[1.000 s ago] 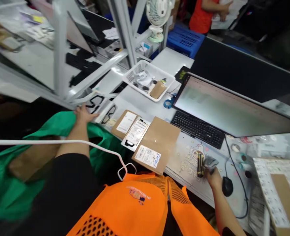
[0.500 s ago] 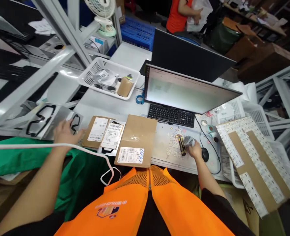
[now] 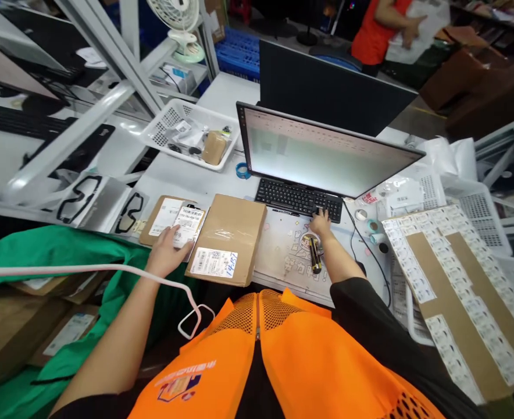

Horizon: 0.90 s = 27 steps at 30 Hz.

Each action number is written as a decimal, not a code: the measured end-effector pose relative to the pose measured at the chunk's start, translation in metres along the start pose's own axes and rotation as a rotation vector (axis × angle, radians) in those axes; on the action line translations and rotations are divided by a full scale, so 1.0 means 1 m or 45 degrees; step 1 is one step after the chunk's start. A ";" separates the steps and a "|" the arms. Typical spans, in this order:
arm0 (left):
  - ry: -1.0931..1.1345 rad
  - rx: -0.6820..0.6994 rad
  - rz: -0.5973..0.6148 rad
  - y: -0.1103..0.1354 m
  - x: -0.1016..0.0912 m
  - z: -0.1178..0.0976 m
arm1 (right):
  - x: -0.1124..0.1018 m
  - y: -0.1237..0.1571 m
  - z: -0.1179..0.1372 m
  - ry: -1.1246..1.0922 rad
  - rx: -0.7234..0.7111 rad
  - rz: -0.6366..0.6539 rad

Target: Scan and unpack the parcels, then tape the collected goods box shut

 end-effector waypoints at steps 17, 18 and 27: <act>0.099 -0.310 0.011 0.009 -0.003 0.003 | -0.010 0.142 -0.143 -0.301 0.044 -0.335; 0.113 -0.320 -0.012 0.009 -0.007 0.003 | -0.006 0.150 -0.150 -0.297 0.060 -0.316; 0.373 -0.220 -0.357 0.021 -0.109 -0.019 | 0.031 0.173 -0.165 -0.220 0.161 -0.024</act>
Point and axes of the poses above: each hand's wrist, its own y-axis away from the middle knuckle, its own x-axis out of the palm, z = x × y, the point moved 10 cm from there along -y, towards the middle knuckle, and after that the axes turned 14 degrees about -z, right-handed, at the moved point
